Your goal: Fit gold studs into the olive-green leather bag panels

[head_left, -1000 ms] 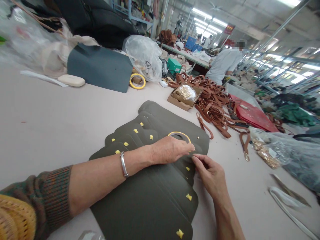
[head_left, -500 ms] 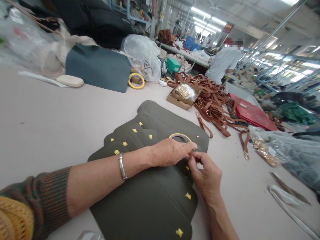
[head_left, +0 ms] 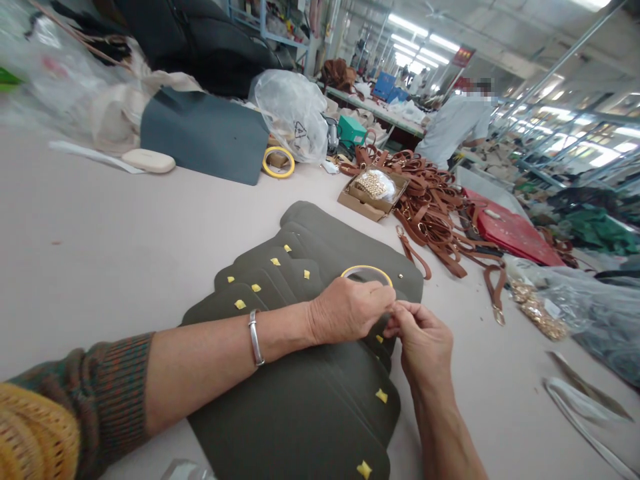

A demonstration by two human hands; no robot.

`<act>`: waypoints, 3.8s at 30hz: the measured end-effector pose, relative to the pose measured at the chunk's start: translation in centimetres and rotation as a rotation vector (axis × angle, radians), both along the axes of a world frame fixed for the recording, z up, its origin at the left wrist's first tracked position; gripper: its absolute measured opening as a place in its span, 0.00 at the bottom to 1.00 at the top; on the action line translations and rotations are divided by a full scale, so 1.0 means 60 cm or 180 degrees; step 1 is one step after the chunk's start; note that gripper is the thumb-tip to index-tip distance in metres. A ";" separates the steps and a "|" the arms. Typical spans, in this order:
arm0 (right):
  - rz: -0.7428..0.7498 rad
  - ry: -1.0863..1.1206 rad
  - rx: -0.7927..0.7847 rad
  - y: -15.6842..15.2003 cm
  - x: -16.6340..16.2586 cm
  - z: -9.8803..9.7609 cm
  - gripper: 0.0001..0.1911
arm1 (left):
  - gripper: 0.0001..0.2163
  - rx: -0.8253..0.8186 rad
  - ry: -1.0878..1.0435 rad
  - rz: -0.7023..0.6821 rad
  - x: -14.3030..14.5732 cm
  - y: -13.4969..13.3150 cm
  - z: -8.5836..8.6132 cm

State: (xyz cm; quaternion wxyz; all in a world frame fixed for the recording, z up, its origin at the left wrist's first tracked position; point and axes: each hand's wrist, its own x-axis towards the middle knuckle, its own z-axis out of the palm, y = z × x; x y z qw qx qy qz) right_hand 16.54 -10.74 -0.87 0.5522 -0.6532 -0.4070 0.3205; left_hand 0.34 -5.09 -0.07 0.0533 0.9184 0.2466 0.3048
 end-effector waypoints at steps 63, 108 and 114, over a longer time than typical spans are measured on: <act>0.0649 -0.1638 0.0413 -0.020 0.026 0.001 0.14 | 0.22 -0.0166 0.0110 -0.0396 -0.008 0.026 -0.015; 0.0529 -0.2158 -0.0693 -0.013 0.054 -0.011 0.17 | 0.06 0.0066 0.1015 -0.0261 0.001 0.000 -0.013; 0.0472 -0.2523 -0.0587 -0.002 0.046 -0.011 0.15 | 0.06 0.0045 0.0987 -0.0287 0.001 0.000 -0.016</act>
